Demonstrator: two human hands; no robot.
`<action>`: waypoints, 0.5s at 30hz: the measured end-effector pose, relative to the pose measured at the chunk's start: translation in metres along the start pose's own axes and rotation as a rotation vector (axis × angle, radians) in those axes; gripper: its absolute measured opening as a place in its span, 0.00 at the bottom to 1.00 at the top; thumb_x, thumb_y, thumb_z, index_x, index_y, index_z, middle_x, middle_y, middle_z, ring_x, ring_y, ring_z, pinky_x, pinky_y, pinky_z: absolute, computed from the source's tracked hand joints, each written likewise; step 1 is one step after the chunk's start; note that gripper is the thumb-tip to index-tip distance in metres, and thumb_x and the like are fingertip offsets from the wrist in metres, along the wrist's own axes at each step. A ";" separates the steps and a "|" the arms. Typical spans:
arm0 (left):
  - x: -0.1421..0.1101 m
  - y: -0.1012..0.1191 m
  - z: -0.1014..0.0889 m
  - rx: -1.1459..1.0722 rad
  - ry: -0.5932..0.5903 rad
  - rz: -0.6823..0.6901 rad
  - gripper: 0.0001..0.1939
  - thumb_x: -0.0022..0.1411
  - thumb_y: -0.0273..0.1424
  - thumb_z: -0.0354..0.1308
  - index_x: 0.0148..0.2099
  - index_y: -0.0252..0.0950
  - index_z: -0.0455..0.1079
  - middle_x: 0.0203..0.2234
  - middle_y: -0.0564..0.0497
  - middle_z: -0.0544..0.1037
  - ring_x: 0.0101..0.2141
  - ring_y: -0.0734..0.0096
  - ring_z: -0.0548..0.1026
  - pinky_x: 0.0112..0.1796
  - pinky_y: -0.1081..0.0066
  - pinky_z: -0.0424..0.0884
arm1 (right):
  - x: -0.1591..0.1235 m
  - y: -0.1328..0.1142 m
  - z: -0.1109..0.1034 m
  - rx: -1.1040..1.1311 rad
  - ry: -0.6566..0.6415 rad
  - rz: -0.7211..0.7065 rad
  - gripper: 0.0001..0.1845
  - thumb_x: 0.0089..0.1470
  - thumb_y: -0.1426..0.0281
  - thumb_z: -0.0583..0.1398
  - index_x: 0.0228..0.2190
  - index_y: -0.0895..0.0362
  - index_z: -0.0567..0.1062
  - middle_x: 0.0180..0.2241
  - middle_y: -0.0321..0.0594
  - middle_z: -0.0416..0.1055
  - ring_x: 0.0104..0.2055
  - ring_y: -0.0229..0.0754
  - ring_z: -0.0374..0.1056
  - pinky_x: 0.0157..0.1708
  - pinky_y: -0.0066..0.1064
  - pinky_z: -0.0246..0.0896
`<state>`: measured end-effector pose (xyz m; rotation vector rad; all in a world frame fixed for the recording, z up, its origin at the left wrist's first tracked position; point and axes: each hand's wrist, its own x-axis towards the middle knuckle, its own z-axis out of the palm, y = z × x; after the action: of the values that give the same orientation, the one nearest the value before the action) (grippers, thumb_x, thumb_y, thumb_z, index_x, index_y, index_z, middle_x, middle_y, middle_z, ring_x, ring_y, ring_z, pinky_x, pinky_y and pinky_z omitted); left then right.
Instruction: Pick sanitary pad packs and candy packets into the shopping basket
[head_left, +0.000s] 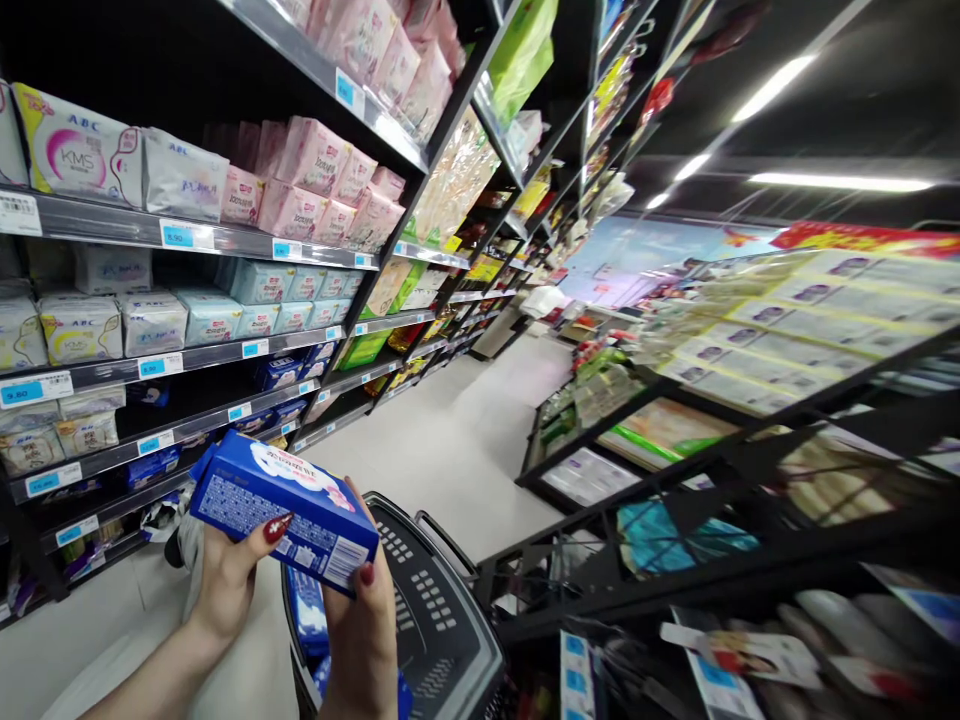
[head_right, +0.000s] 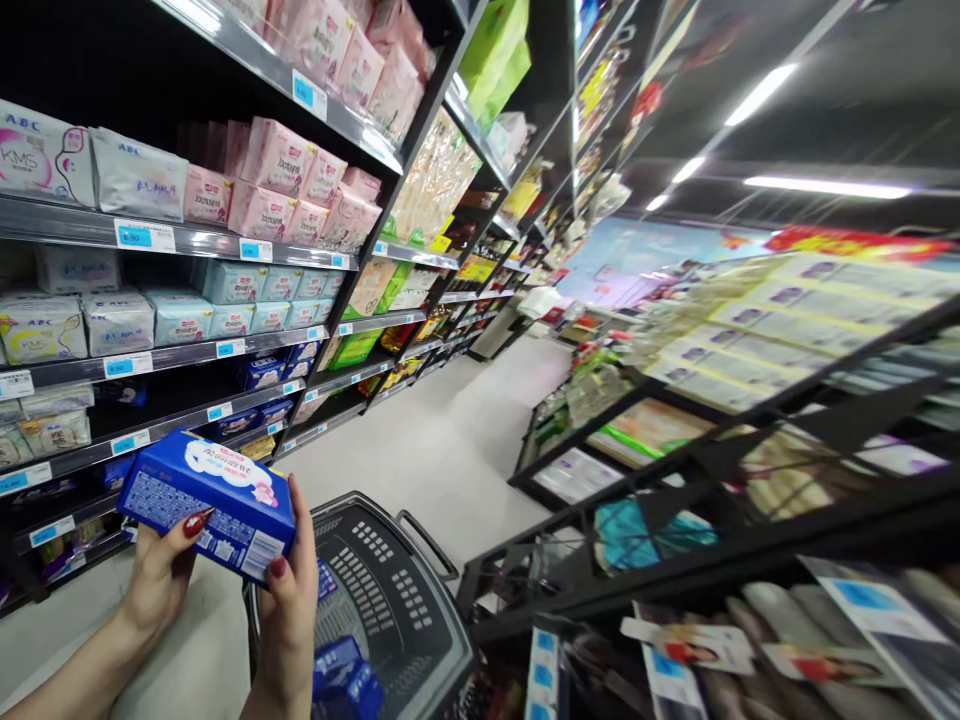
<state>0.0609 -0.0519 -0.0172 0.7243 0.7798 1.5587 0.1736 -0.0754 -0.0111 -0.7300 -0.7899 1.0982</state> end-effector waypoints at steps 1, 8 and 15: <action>0.002 0.002 -0.001 0.020 -0.024 -0.015 0.34 0.50 0.43 0.69 0.58 0.43 0.67 0.45 0.48 0.81 0.45 0.54 0.78 0.51 0.58 0.72 | 0.001 0.000 -0.005 -0.023 -0.014 -0.002 0.43 0.46 0.49 0.67 0.60 0.49 0.66 0.62 0.45 0.63 0.63 0.60 0.59 0.58 0.49 0.60; 0.035 -0.004 -0.006 0.460 -0.352 -0.219 0.51 0.41 0.42 0.72 0.65 0.40 0.56 0.63 0.38 0.65 0.62 0.45 0.64 0.59 0.50 0.63 | 0.002 -0.035 -0.089 -0.424 0.260 0.137 0.43 0.35 0.52 0.66 0.54 0.53 0.70 0.53 0.45 0.72 0.54 0.58 0.68 0.52 0.46 0.65; 0.056 -0.063 -0.020 0.600 -0.424 -0.203 0.19 0.51 0.37 0.64 0.45 0.37 0.74 0.34 0.46 0.81 0.39 0.57 0.79 0.43 0.60 0.74 | 0.007 -0.014 -0.208 -0.827 0.768 0.196 0.28 0.23 0.77 0.71 0.32 0.56 0.70 0.44 0.45 0.71 0.61 0.62 0.55 0.62 0.55 0.45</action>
<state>0.0744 0.0076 -0.0783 1.3171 0.9676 0.9322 0.3572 -0.0975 -0.1077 -1.8220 -0.4778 0.5291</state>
